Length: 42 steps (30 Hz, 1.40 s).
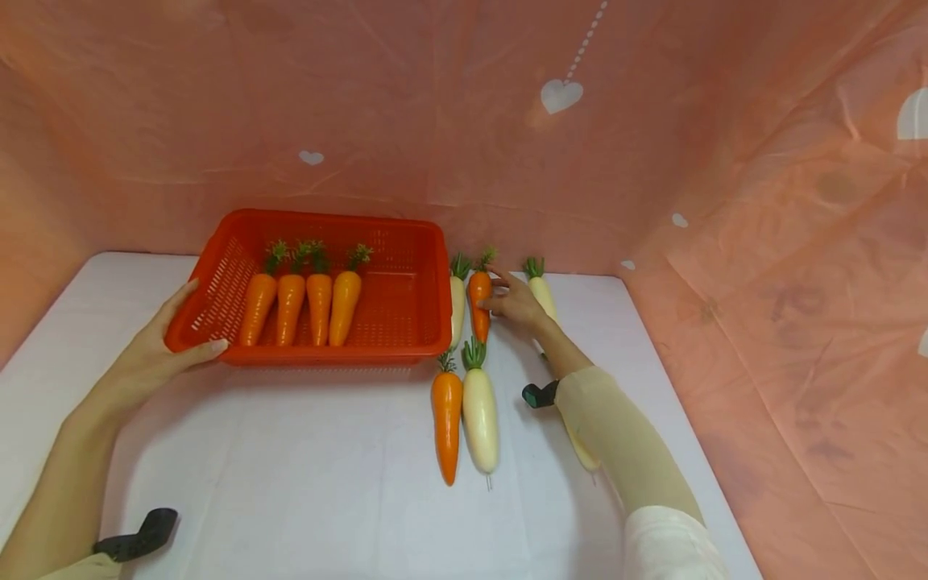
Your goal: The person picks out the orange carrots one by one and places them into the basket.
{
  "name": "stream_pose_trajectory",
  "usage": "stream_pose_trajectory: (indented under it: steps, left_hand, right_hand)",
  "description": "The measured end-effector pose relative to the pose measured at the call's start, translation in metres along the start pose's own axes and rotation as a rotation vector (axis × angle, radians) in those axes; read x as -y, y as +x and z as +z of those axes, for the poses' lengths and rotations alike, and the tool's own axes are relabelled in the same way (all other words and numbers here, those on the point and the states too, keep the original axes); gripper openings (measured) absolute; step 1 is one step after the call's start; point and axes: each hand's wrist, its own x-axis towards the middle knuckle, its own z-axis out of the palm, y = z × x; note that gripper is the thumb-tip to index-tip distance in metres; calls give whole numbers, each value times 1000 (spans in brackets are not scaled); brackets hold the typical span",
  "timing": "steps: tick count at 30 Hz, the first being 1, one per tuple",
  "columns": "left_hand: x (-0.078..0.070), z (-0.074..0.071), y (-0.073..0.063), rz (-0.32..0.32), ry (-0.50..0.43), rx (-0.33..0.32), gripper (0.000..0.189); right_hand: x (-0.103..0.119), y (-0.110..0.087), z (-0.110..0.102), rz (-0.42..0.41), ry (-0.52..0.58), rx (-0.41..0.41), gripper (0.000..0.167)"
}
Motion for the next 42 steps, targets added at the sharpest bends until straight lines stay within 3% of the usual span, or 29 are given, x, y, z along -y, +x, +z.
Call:
stream_pose_trajectory:
  steps: [7,10,12,19,26,34,42]
  left_hand:
    - [1,1,-3,1,5,-4,95]
    - [0,0,-3,-6,4,-6,94]
    - [-1,-1,-2,-8,0,-4,94]
    - [-6,-4,4,-8,13,6,95]
    - [-13,-7,8,-16,42,13,97]
    - [-21,-7,14,-34,66,13,102]
    - [-11,-5,2,-44,31,31,100]
  right_hand:
    - [6,2,7,4,-261,12,80]
    - [11,6,10,-1,-308,9,79]
    - [11,7,10,5,-293,-10,77]
    - [4,3,3,39,-78,-87,74]
    - [17,-6,-10,20,0,-132,77]
    - [42,-13,-21,-57,52,-102,79]
    - [74,-17,-5,-117,77,7,77]
